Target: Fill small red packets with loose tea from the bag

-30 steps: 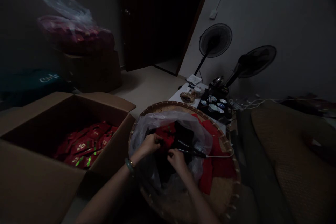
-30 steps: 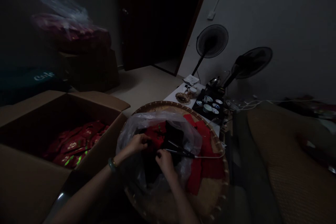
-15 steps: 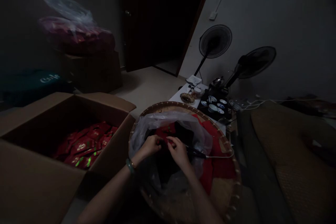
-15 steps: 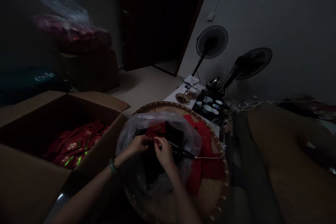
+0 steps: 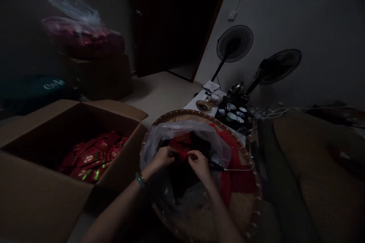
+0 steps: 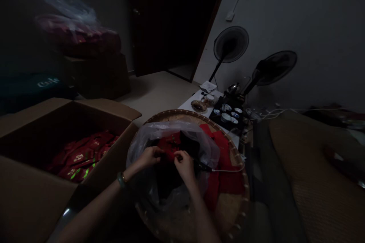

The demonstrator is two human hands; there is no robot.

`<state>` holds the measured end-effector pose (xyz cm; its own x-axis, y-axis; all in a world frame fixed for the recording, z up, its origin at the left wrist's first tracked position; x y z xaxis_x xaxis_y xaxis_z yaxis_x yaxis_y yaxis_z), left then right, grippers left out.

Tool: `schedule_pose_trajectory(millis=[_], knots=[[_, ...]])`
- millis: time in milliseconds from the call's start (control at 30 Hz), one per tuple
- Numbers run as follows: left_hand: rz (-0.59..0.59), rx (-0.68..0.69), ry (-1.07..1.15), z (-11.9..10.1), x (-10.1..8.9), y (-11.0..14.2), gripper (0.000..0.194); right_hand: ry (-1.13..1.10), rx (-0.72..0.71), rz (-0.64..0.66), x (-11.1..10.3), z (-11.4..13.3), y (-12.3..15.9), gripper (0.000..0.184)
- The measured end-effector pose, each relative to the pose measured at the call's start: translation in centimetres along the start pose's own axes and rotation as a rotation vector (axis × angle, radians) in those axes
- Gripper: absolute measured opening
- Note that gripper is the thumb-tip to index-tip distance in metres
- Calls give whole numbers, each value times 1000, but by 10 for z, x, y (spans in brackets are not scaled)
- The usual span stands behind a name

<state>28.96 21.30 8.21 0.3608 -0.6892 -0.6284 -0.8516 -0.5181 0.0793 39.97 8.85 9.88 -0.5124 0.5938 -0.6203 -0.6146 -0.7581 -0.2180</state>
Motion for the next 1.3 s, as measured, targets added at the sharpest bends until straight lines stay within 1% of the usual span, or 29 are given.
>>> schedule_pose_trajectory(millis=[33, 100, 167, 200, 267, 333, 400, 467, 567, 600, 633, 700, 767, 833, 900, 1000, 1067, 1200, 1300], knots=[[3, 9, 3, -1, 1, 0, 40, 11, -5, 5, -1, 1, 1, 21], [16, 40, 0, -6, 3, 0, 40, 17, -2, 48, 4, 4, 1, 31], [34, 91, 8, -15, 6, 2, 40, 37, 17, 126, 16, 6, -1, 41], [48, 111, 18, -19, 7, 4, 39, 59, 21, 176, 23, 7, -2, 42], [72, 126, 45, -24, 11, 7, 39, 125, 21, 262, 35, 9, -6, 35], [79, 109, 61, -24, 15, 9, 38, 188, 20, 295, 40, 10, -9, 24], [61, 89, 70, -20, 16, 8, 37, 210, 19, 284, 38, 10, -13, 18], [35, 77, 89, -14, 17, 6, 35, 187, 35, 260, 31, 8, -14, 16], [13, 69, 144, -7, 16, 3, 35, 112, 121, 213, 11, -1, -16, 15], [13, 69, 166, -6, 16, 3, 35, 106, 122, 196, 4, -2, -16, 15], [13, 70, 188, -5, 16, 3, 36, 117, 94, 181, -3, 1, -15, 15], [12, 80, 229, -5, 15, 3, 38, 184, -29, 175, -10, 13, -13, 17], [1, 91, 251, -5, 14, 3, 41, 249, -149, 221, -5, 27, -6, 22], [-16, 102, 254, -4, 14, 3, 44, 308, -204, 291, 9, 36, 3, 29], [-18, 114, 261, -4, 15, 4, 46, 381, -204, 373, 24, 38, 10, 32], [4, 122, 285, -1, 16, 4, 48, 462, -145, 490, 39, 33, 14, 22], [13, 102, 291, 2, 15, 4, 48, 449, -118, 532, 40, 30, 14, 19], [13, 74, 286, 5, 15, 4, 43, 404, -90, 519, 31, 29, 9, 19], [19, 76, 251, 3, 18, 4, 43, 421, -29, 532, 29, 28, 8, 20]])
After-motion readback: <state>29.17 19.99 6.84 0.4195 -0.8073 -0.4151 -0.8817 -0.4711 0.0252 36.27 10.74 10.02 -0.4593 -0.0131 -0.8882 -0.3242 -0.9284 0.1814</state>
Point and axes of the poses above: each hand's wrist, its own y-axis away from the middle knuckle, its own x-axis out of the palm, z = x × y, the point moved 7 cm from there along -y, towards the middle knuckle, and after that the axes turned 2 degrees about y, right-handed, at the moved point
